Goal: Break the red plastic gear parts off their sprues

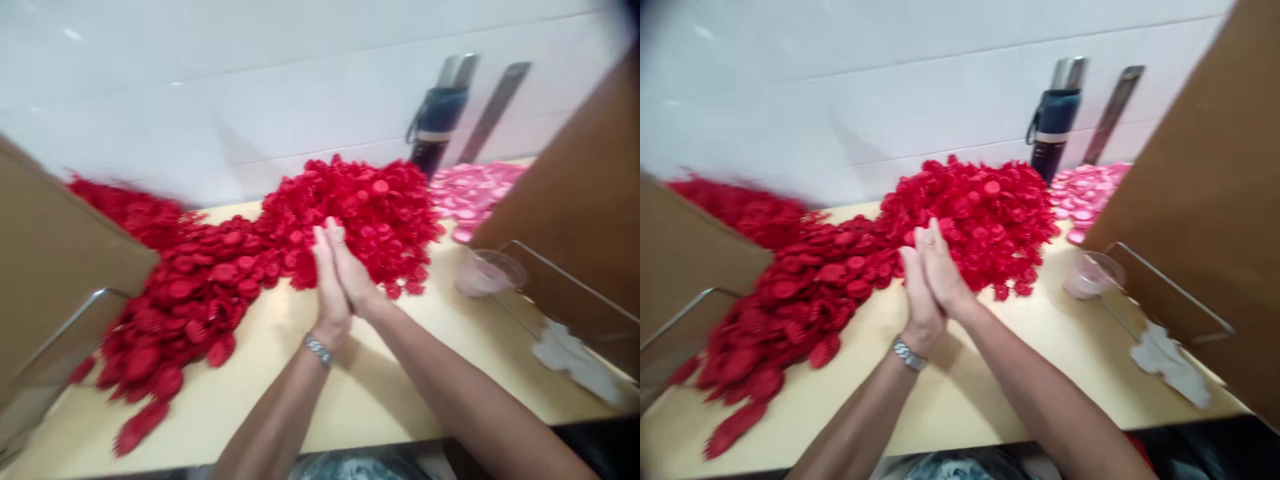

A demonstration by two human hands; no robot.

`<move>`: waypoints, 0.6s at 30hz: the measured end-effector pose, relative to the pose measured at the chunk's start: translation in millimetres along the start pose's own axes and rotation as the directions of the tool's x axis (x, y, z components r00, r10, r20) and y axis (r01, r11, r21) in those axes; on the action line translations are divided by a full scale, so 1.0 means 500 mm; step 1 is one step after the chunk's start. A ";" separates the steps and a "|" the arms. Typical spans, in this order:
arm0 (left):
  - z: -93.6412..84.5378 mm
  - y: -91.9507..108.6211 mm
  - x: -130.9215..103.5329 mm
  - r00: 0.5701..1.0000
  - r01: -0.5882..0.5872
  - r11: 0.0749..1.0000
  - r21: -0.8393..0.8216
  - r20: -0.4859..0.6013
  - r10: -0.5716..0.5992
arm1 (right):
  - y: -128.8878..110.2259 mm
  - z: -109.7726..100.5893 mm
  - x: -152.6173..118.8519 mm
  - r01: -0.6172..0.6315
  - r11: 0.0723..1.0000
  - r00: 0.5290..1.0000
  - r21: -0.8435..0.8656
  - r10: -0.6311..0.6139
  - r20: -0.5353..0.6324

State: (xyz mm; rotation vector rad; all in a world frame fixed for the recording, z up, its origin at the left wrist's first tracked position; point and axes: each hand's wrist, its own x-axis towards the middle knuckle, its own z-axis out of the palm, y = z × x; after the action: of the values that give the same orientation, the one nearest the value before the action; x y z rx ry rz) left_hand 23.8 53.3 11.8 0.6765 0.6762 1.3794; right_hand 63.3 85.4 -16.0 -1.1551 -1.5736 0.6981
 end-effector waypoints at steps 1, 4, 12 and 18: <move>-0.001 -0.007 -0.003 0.998 -0.043 0.999 -0.019 0.035 0.043 | 0.001 -0.004 0.002 -0.066 0.994 0.998 0.088 0.068 -0.017; -0.013 -0.006 0.003 0.999 0.037 0.992 -0.120 0.042 -0.033 | -0.006 -0.003 -0.025 -0.124 0.987 0.992 0.102 0.124 -0.002; -0.029 0.020 -0.001 0.992 0.121 0.979 -0.164 0.000 -0.123 | -0.036 0.009 -0.077 0.154 0.987 0.987 -0.039 -0.152 0.046; -0.005 0.010 -0.043 0.988 0.145 0.965 -0.219 0.082 -0.130 | 0.016 -0.018 -0.014 0.226 0.939 0.972 -0.257 -0.236 -0.006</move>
State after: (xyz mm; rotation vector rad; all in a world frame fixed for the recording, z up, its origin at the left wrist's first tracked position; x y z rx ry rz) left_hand 17.1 32.2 14.6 0.4839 0.4955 1.2752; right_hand 74.7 80.9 -22.7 -1.1344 -1.7700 0.3233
